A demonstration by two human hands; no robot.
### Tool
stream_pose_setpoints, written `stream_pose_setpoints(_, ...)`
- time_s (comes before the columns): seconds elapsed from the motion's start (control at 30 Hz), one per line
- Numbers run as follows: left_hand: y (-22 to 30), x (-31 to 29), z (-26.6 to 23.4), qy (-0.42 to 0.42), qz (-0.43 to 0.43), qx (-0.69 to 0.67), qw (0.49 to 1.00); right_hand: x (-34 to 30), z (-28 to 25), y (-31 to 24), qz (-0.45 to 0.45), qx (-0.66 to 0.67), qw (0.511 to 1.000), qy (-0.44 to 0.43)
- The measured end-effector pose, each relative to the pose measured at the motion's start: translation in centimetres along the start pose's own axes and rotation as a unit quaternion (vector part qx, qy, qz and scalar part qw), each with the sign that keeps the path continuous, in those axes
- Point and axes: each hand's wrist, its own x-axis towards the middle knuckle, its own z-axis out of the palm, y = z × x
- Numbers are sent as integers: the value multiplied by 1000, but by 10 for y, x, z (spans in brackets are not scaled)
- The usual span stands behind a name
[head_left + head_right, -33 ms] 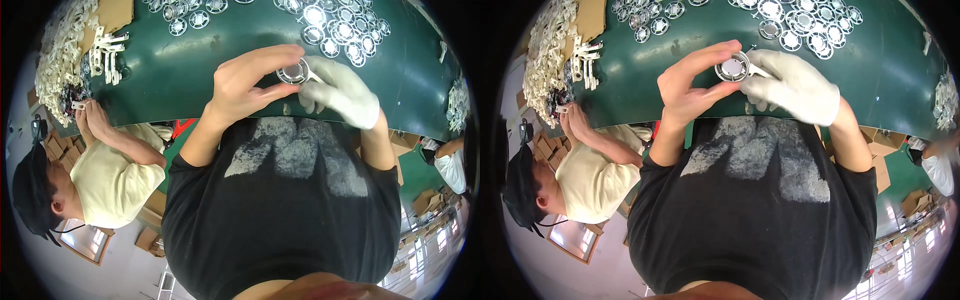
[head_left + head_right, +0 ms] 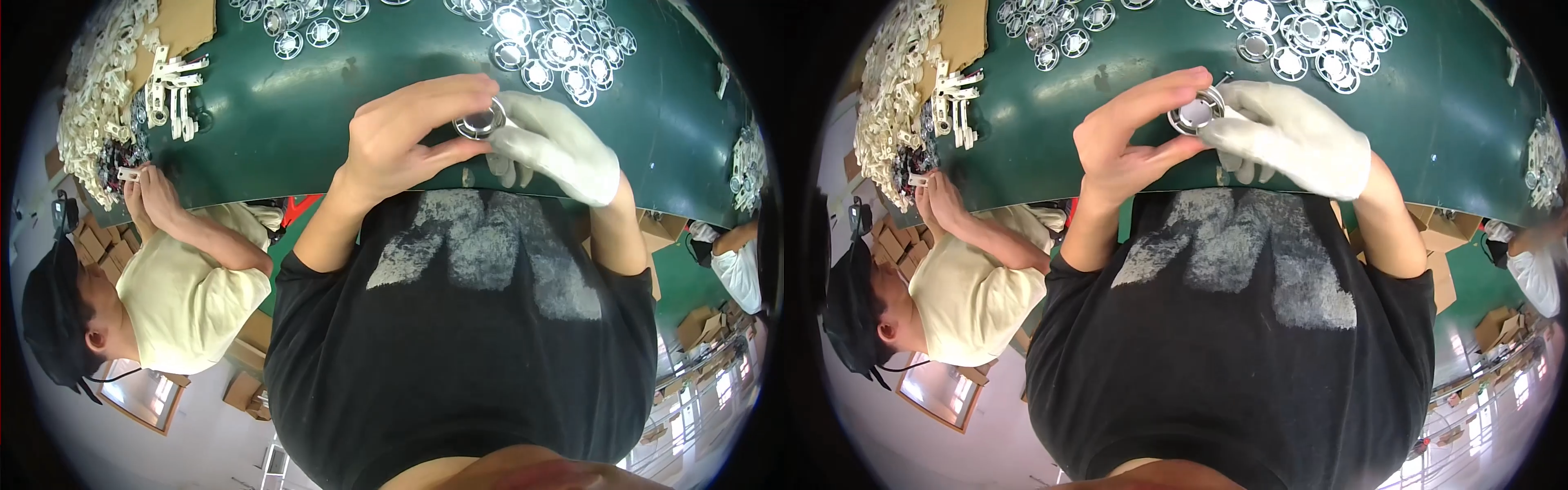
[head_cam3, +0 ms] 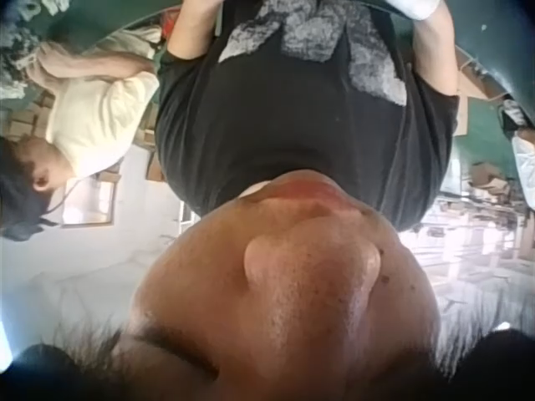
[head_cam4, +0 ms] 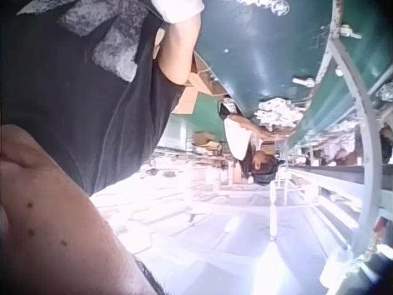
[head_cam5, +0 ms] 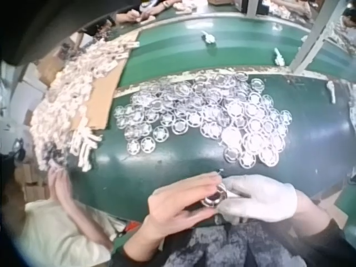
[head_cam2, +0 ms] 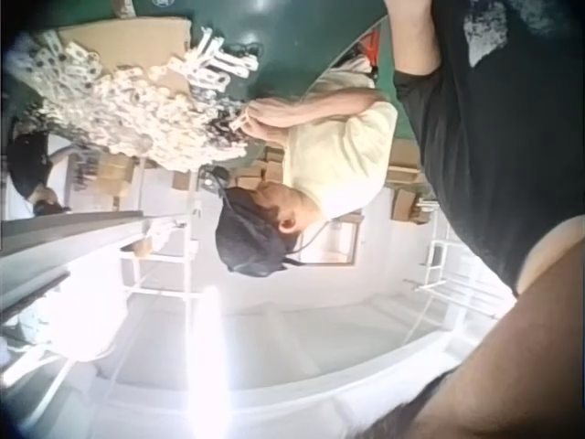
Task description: The person assembles small circular electronic components into white plastic housings by hand on a production line.
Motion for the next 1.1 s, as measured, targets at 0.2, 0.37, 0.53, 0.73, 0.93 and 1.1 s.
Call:
stream_pose_setpoints(0.2, 7, 7, 2, -43, -80, -82, 992, 14, 15, 28, -22, -106, 990, 87)
stream_pose_setpoints(0.37, 7, 1, 17, 7, -239, -289, 927, 13, 24, 33, -178, -285, 919, 205)
stream_pose_setpoints(0.53, 9, 12, 3, -69, -239, -276, 928, 9, 29, 41, -211, -371, 869, 251)
stream_pose_setpoints(0.73, -52, 59, -47, -22, -388, -186, 903, 1, 30, 12, -37, -315, 911, 264)
stream_pose_setpoints(0.93, -76, 138, -84, 273, -381, 37, 882, 2, 32, 32, -130, -277, 911, 276)
stream_pose_setpoints(1.1, -165, 22, -228, 175, -164, 577, 781, 2, 36, 27, -106, -312, 918, 222)
